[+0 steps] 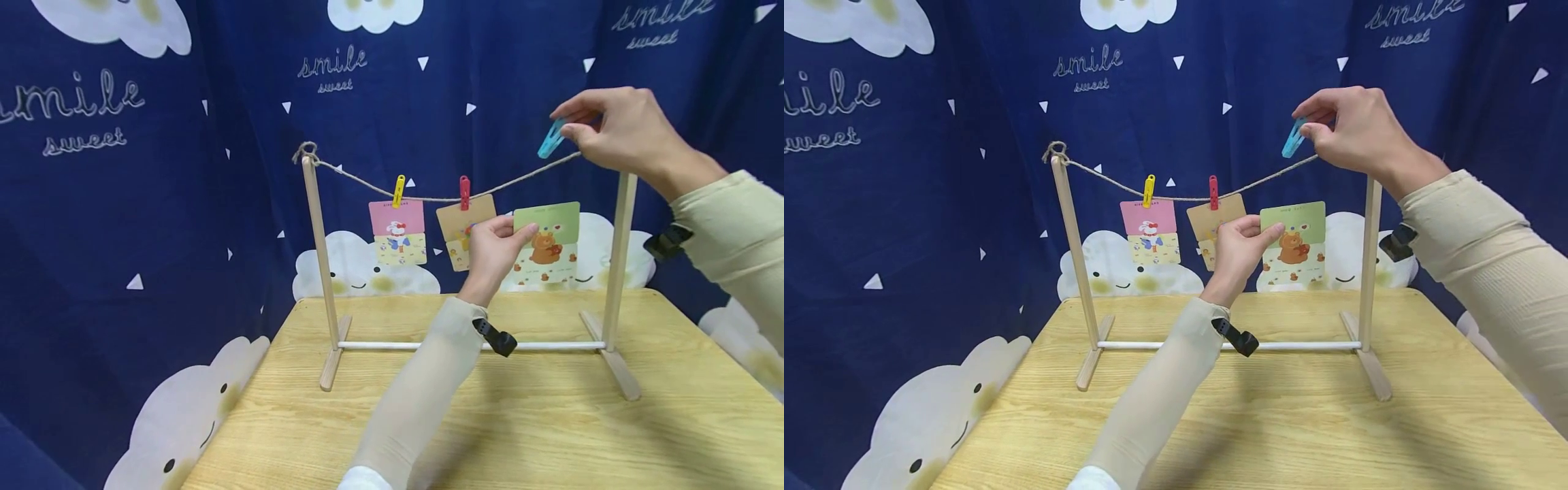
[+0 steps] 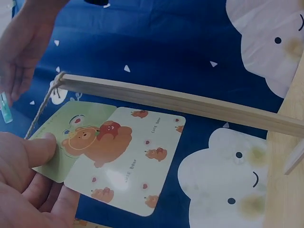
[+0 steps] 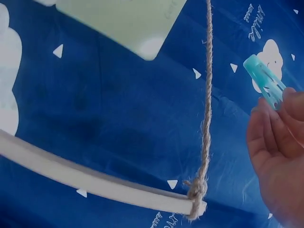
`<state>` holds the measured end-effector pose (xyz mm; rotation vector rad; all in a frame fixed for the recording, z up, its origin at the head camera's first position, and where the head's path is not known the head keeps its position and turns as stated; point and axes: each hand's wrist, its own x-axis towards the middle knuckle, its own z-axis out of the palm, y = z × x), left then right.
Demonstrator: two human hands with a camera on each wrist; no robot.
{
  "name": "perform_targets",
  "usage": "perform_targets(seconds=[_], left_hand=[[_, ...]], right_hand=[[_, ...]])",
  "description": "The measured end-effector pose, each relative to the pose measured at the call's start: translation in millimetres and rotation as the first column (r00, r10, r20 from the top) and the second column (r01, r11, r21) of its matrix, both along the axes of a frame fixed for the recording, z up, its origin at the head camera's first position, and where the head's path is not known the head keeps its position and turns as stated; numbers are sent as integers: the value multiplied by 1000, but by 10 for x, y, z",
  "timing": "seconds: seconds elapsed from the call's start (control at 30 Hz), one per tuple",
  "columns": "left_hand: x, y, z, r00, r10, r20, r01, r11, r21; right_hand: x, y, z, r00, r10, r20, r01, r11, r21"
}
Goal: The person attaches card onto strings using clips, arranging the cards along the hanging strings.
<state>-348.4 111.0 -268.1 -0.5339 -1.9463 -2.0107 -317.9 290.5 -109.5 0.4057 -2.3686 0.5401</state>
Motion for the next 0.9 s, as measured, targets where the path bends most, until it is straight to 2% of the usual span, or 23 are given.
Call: perform_targets(seconds=[0.2, 0.37, 0.67, 0.9], left_hand=[[-13, 75, 36, 998, 65, 27, -65, 998, -8], [-24, 139, 64, 995, 89, 44, -88, 996, -20], [-74, 185, 55, 996, 75, 44, -76, 997, 31], [-112, 187, 40, 995, 87, 55, -89, 995, 35]], right_hand=[[-120, -82, 7, 998, -7, 65, 6, 1000, 15], [-183, -121, 25, 996, -35, 84, 31, 998, 49], [-230, -149, 38, 996, -28, 81, 22, 997, 77], [-270, -143, 30, 995, -32, 95, 23, 995, 94]])
